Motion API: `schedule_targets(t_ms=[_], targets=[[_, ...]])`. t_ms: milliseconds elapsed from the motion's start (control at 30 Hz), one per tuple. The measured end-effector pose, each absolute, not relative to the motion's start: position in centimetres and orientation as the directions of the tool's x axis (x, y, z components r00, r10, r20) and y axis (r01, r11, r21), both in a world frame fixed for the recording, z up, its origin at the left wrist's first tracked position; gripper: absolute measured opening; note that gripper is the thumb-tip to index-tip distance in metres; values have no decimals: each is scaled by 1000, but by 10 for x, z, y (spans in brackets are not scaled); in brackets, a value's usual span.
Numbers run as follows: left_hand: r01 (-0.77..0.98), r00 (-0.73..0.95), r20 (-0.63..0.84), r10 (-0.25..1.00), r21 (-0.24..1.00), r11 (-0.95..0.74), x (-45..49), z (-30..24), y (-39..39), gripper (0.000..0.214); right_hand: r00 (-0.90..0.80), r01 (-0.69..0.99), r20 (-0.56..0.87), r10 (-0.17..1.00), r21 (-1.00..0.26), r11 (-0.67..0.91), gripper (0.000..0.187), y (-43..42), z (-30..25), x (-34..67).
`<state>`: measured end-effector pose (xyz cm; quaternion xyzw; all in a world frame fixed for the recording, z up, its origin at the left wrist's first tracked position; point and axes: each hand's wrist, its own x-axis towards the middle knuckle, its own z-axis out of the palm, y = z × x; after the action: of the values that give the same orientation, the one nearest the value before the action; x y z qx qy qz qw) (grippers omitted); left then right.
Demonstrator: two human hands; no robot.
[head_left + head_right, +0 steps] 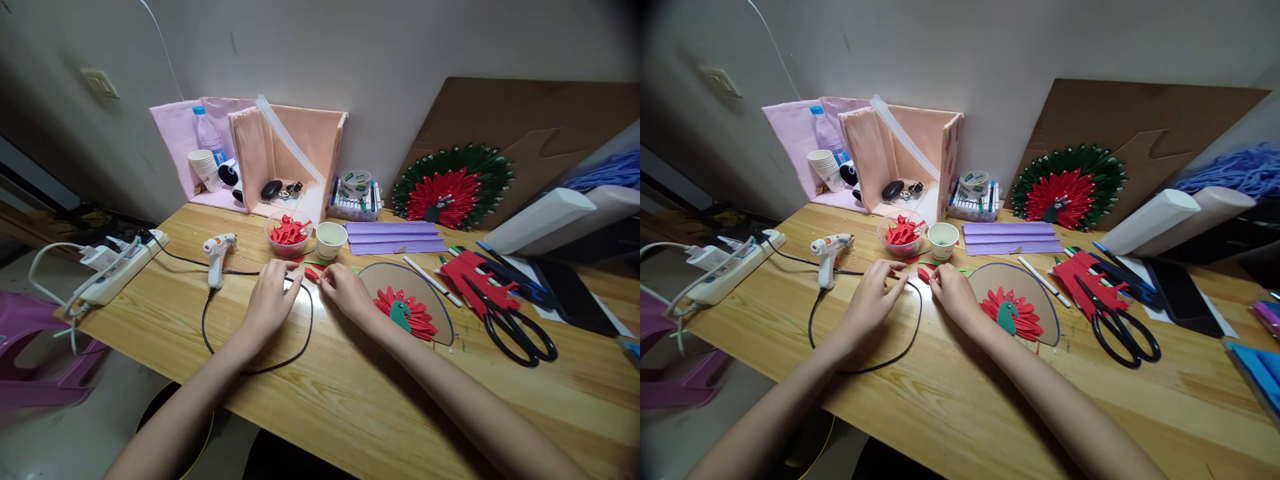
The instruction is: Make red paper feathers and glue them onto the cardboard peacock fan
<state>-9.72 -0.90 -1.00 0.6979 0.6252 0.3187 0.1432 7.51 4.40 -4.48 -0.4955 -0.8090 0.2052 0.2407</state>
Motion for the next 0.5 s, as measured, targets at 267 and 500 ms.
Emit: schedule_targets(t_ms=[267,500], targets=[[477,439,201,876,774,-416,-77,4,3,32,-611,559,406,680,-387,733,11,13,-14,123],[389,523,260,812,775,-498,-52,1,3,13,-604,583,401,689,-367,725,11,-1,-13,149]])
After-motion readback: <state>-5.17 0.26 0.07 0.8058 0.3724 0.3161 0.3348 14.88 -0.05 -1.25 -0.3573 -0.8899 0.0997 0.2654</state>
